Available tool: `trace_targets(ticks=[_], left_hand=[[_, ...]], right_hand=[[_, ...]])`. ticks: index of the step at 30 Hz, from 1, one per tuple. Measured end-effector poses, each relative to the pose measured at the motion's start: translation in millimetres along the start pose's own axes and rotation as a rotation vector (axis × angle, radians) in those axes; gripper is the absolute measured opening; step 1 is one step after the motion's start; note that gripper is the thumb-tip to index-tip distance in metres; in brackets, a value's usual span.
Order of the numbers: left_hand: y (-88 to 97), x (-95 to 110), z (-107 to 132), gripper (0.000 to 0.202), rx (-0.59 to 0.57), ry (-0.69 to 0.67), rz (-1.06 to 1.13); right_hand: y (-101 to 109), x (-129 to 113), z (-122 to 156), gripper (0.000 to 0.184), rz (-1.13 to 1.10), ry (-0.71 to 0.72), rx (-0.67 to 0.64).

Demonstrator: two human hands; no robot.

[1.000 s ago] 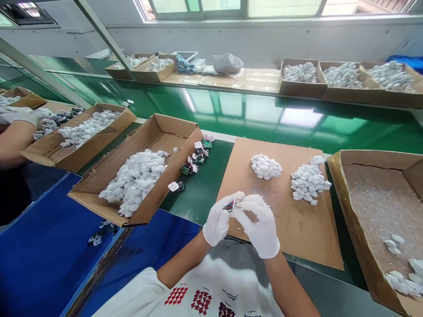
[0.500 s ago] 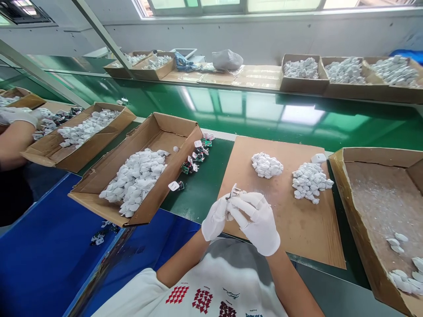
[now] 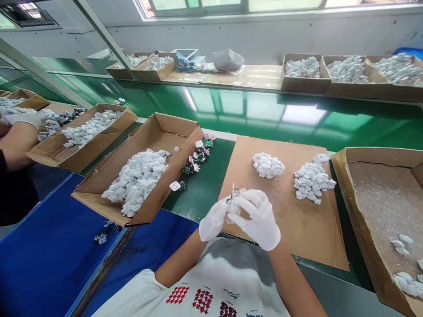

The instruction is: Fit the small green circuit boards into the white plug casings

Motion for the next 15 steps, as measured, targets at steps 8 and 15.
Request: trace_targets(ticks=[8,15], left_hand=[[11.9,-5.7,4.9,0.045,0.157,0.046,0.109],[18.6,-16.8,6.2,0.054,0.202,0.11,0.046]], right_hand=[[-4.0,2.0,1.0,0.04,-0.09,-0.022,-0.014],[-6.6,-7.9,-1.0,0.021,0.125,0.119,-0.02]])
Point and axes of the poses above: each hand's wrist, its own z-axis away from the middle knuckle, its own y-axis out of the back of the hand, x = y × z, the point moved 10 cm from there along -z, towards the middle knuckle, and after that the axes turned 9 degrees about -y, right-handed, at the moved point
